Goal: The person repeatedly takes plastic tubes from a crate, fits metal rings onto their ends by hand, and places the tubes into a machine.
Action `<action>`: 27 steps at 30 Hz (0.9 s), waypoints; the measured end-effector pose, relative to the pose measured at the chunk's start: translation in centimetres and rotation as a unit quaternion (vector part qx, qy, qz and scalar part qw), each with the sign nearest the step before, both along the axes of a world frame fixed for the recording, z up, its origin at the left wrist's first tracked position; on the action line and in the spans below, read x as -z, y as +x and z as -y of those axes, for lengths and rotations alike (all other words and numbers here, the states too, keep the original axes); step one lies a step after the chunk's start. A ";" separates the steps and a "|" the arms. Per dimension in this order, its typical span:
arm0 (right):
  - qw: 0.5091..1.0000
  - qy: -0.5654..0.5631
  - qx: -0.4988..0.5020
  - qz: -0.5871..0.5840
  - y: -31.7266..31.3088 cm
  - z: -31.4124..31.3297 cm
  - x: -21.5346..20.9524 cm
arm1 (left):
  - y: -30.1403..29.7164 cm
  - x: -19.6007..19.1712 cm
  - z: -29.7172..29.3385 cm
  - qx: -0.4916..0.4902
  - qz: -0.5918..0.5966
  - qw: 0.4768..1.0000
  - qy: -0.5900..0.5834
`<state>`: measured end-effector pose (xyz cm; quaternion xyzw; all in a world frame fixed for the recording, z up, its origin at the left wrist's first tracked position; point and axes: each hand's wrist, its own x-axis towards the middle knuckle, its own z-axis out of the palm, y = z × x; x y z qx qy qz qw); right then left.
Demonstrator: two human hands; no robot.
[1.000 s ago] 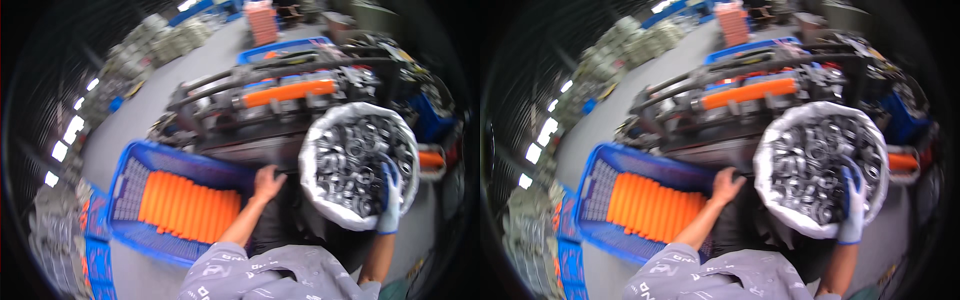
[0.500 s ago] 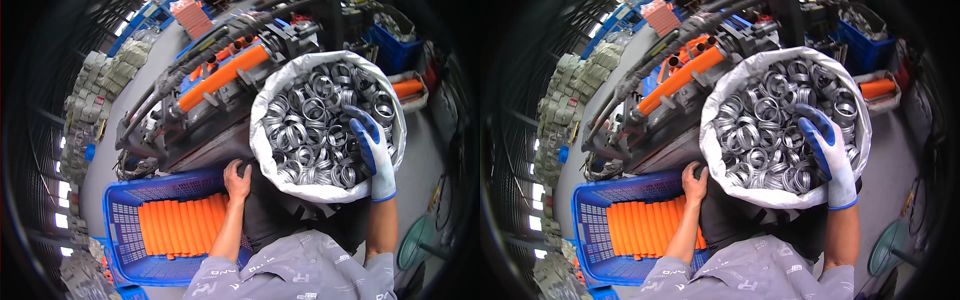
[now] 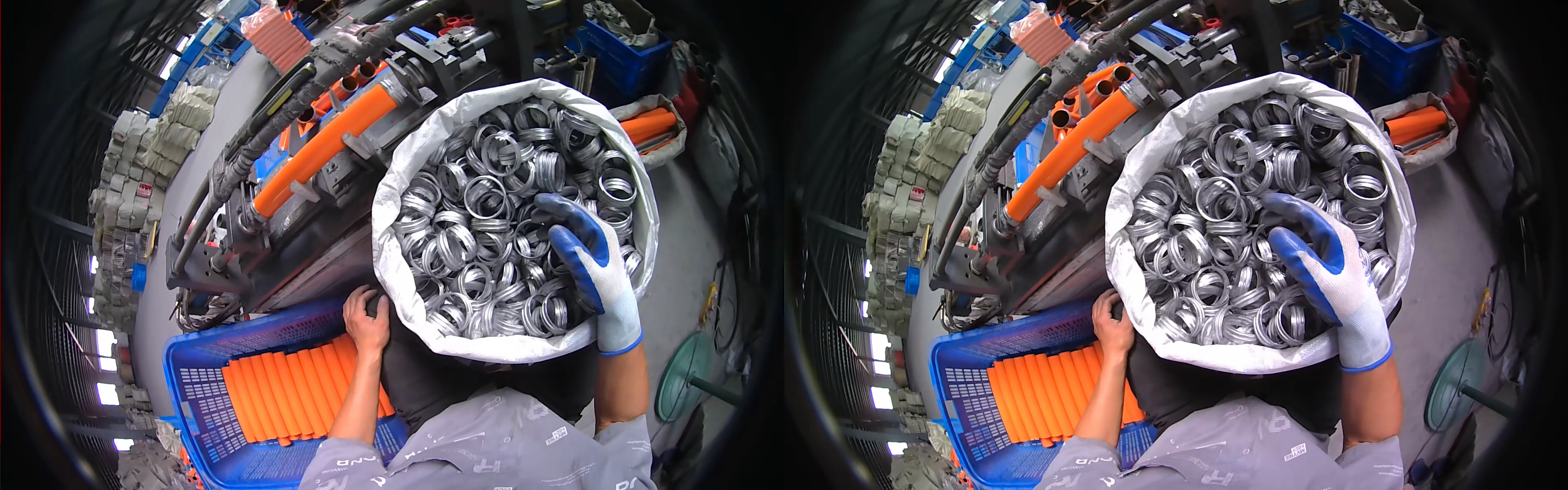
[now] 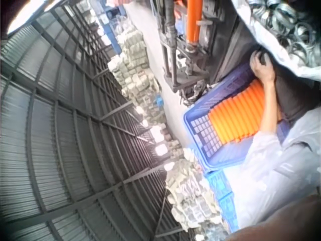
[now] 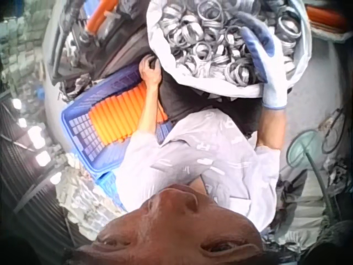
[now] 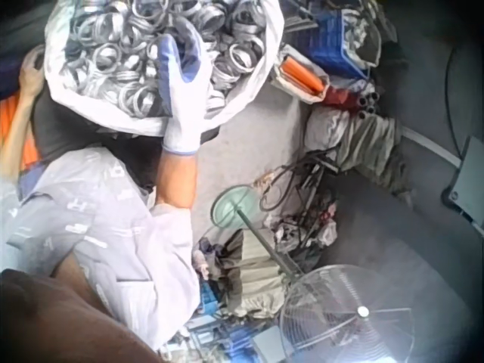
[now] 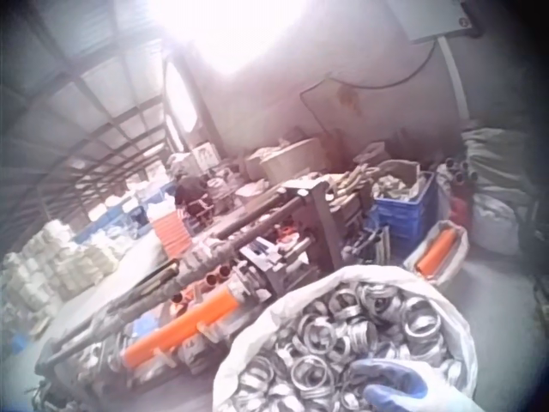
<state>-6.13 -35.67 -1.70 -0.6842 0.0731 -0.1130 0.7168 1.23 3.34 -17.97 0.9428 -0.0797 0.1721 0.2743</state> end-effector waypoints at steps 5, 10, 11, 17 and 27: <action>0.999 0.033 -0.012 -0.003 0.1 0.1 0.0 | -0.1 -0.3 0.1 -0.003 -0.007 1.000 0.007; 0.999 0.045 -0.009 -0.001 0.0 0.2 0.1 | 0.0 -0.2 0.4 -0.004 -0.004 1.000 0.005; 0.999 0.046 -0.011 -0.001 0.0 0.2 0.0 | -0.1 -0.2 0.3 -0.005 -0.005 1.000 0.003; 0.999 0.044 -0.015 0.004 -0.1 0.3 0.1 | 0.0 -0.1 0.3 -0.007 -0.009 1.000 -0.004; 0.999 0.044 -0.013 0.010 -0.1 0.3 -0.1 | -0.2 -0.2 0.3 -0.005 -0.011 1.000 -0.007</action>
